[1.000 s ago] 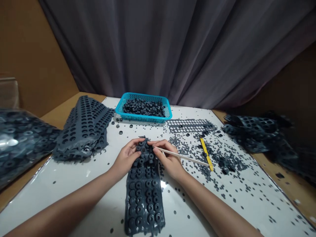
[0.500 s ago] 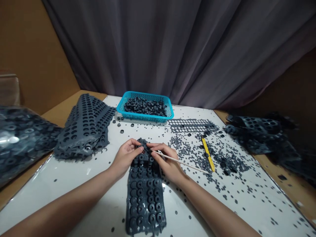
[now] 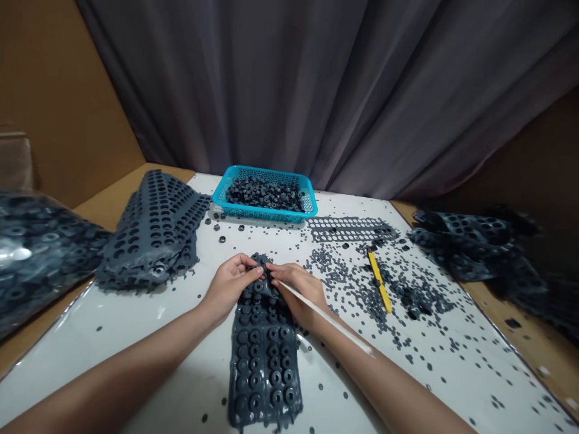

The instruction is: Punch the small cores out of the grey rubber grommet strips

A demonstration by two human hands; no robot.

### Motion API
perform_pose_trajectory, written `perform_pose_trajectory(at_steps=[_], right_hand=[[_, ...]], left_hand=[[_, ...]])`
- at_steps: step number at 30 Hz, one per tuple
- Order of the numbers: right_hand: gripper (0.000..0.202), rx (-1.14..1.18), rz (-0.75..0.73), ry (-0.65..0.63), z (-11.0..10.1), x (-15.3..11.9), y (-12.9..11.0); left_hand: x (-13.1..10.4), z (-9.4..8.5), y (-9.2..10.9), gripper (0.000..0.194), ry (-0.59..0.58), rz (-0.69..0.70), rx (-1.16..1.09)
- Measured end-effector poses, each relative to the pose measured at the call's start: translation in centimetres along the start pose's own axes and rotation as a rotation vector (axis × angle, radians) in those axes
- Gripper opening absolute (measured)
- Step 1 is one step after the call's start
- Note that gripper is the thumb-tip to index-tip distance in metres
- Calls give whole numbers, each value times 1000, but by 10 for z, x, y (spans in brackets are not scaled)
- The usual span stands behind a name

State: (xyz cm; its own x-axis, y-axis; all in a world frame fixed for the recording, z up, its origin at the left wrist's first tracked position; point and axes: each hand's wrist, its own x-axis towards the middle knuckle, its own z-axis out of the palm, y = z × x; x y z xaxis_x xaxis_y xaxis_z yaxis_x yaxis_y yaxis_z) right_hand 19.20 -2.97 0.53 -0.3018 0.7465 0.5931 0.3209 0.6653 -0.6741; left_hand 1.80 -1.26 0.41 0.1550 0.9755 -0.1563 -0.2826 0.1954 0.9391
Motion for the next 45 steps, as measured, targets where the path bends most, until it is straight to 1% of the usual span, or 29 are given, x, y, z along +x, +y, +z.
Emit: perform_pose_trajectory(at_steps=[3,6,12,15,17,19,21,24,28,31,35,42,45], right_hand=[[15,-43,-54,-29,0,-1,6],[16,-61,-88,-27,0,-2,8],[18,-80,-41,-23,0,-2,7],[19,-129,34,61,-1,-1,7],[17,-142,143,149,-3,1,6],[13,-91,249,213,-6,4,3],[9,22,306,229,-8,7,0],[7,192,346,184,-8,9,-3],[11,279,414,106,-7,8,-1],[12,309,442,77,-7,7,2],[11,327,454,76,-7,8,2],[9,293,399,43,-8,9,0],[8,300,397,37,-8,8,-1]], left_hand=[[0,0,0,33,0,-5,4],[0,0,0,33,-1,-6,8],[-1,0,1,33,-14,-10,28],[-1,-1,1,32,-27,-16,39],[-1,-1,0,31,-37,-17,41],[-1,-1,0,30,-52,-17,40],[-1,-1,1,30,-67,-11,40],[-2,1,1,29,-83,7,51],[-2,2,0,28,-93,33,72],[-2,2,-2,26,-98,41,74],[-2,1,-4,24,-122,36,66],[-2,2,-2,23,-126,30,58],[-2,2,-1,23,-126,28,54]])
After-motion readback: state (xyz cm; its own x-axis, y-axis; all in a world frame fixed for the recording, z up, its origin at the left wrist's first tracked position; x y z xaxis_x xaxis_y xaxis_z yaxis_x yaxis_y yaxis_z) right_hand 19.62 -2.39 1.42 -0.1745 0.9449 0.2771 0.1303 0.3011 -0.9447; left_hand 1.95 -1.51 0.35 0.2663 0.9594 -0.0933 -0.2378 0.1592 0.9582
